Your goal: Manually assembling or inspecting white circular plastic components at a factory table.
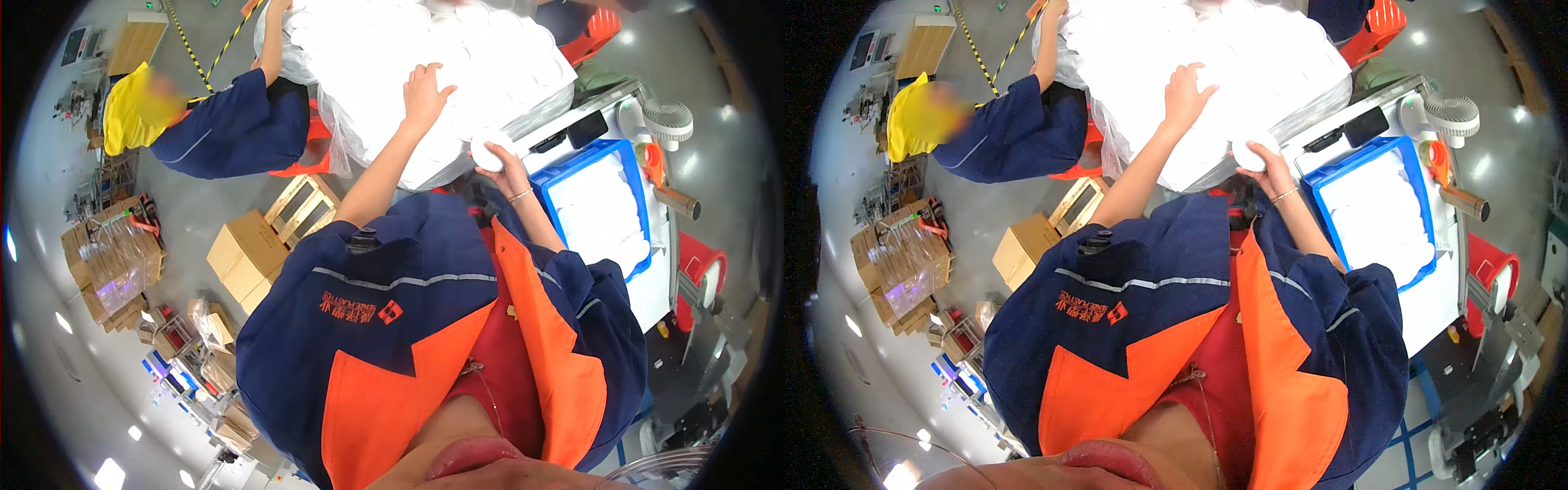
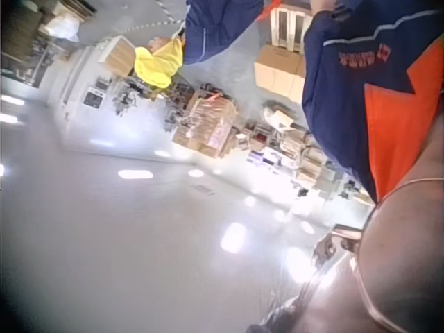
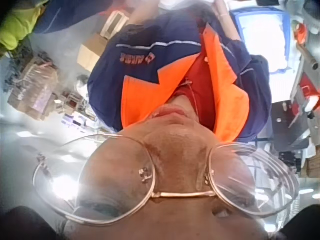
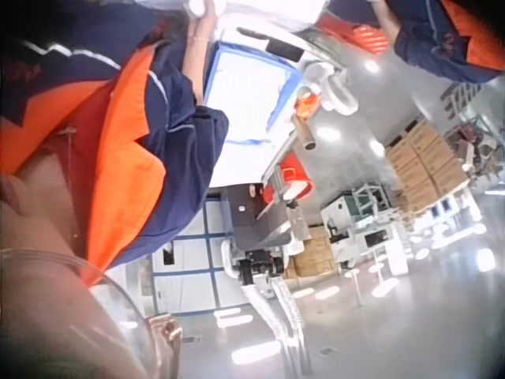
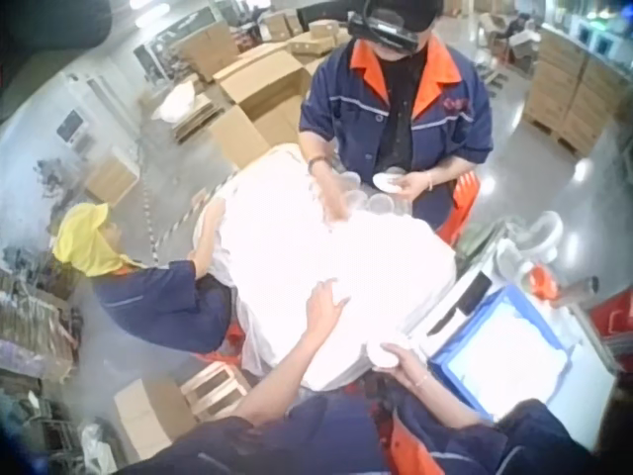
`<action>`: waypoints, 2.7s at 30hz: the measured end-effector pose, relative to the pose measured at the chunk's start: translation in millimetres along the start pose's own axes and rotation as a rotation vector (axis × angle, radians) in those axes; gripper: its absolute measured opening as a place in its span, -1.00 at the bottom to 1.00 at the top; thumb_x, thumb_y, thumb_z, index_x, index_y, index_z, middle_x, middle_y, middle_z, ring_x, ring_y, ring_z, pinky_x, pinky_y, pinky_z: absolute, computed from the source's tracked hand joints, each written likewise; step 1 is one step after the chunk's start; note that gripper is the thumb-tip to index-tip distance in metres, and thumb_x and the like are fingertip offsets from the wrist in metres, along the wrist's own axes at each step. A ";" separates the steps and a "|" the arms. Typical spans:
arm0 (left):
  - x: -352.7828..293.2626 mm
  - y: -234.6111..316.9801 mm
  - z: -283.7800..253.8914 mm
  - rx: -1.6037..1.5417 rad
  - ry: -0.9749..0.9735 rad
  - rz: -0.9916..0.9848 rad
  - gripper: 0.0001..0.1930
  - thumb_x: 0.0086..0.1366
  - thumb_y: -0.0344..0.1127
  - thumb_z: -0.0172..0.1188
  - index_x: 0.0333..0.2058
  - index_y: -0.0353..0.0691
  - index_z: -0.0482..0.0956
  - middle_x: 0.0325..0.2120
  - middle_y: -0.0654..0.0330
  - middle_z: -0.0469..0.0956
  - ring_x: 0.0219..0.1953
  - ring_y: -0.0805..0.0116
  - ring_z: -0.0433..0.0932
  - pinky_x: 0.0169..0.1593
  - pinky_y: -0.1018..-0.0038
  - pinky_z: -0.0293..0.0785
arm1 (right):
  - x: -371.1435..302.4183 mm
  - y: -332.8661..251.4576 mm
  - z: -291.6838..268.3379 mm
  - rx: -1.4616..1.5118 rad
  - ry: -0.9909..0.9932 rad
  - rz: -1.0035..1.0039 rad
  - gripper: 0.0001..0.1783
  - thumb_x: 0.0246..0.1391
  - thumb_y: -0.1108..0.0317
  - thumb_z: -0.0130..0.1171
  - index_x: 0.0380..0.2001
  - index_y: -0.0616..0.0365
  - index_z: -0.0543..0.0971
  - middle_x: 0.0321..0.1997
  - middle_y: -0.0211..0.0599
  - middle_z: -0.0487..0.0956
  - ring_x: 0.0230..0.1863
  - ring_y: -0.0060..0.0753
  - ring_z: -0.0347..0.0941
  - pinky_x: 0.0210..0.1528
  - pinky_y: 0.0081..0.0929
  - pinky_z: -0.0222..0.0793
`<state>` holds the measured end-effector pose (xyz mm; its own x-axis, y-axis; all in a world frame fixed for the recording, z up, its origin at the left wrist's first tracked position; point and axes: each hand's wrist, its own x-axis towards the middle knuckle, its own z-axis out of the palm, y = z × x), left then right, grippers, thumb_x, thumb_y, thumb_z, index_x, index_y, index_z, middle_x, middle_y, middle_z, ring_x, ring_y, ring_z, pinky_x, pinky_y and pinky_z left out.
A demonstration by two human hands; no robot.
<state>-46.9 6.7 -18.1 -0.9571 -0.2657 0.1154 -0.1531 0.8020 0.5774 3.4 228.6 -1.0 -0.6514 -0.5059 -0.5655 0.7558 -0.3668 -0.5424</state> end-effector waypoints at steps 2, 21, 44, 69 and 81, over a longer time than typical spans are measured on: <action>-5.8 11.6 5.1 0.082 0.070 0.047 -0.64 0.11 -0.15 0.25 -0.14 -0.16 0.55 -0.14 0.05 0.47 -0.11 0.11 0.43 -0.11 0.20 0.34 | -2.9 -1.9 -7.0 -0.011 0.006 0.018 -0.56 0.11 0.37 0.09 0.01 0.41 0.36 -0.10 -0.03 0.53 -0.16 -0.22 0.57 -0.40 -0.48 0.62; -29.2 42.8 40.6 0.242 -0.107 0.199 -0.57 0.23 -0.05 0.06 -0.07 -0.28 0.49 -0.05 -0.15 0.39 -0.08 0.00 0.41 0.07 0.10 0.19 | -1.9 -14.8 -17.0 -0.039 -0.032 0.062 -0.57 0.10 0.34 0.12 0.00 0.34 0.38 -0.11 -0.13 0.55 -0.16 -0.24 0.57 -0.36 -0.48 0.61; -47.6 77.5 21.2 -0.606 -0.482 -0.023 -0.73 0.12 -0.32 0.29 -0.26 -0.32 0.48 -0.49 0.12 0.54 -0.51 0.47 0.50 -0.42 0.51 0.44 | -4.5 -23.0 -42.4 0.096 -0.033 -0.022 -0.53 0.16 0.22 0.09 0.06 0.23 0.35 -0.12 -0.18 0.55 -0.18 -0.33 0.57 -0.38 -0.44 0.62; -50.9 77.1 72.8 0.338 -0.135 0.405 -0.54 0.14 -0.21 0.15 0.02 -0.25 0.44 0.03 -0.03 0.38 0.06 0.13 0.34 0.03 0.19 0.24 | 15.3 -36.2 -69.4 0.075 0.152 -0.020 -0.58 0.10 0.29 0.13 0.00 0.23 0.40 -0.09 -0.19 0.54 -0.12 -0.26 0.56 -0.32 -0.44 0.57; -50.3 92.1 62.3 0.294 -0.339 0.360 -0.63 0.16 -0.40 -0.01 -0.05 -0.37 0.45 -0.05 -0.11 0.41 -0.06 0.02 0.46 0.14 0.07 0.16 | 18.3 -40.1 -77.8 0.143 0.197 -0.076 -0.56 0.10 0.30 0.12 0.01 0.31 0.38 -0.11 -0.13 0.54 -0.15 -0.22 0.56 -0.36 -0.42 0.60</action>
<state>-28.1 127.3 -21.1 -0.9795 0.1990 -0.0302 0.1815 0.9381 0.2951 -44.1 294.8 -37.9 -0.6966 -0.3155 -0.6444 0.6968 -0.5114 -0.5029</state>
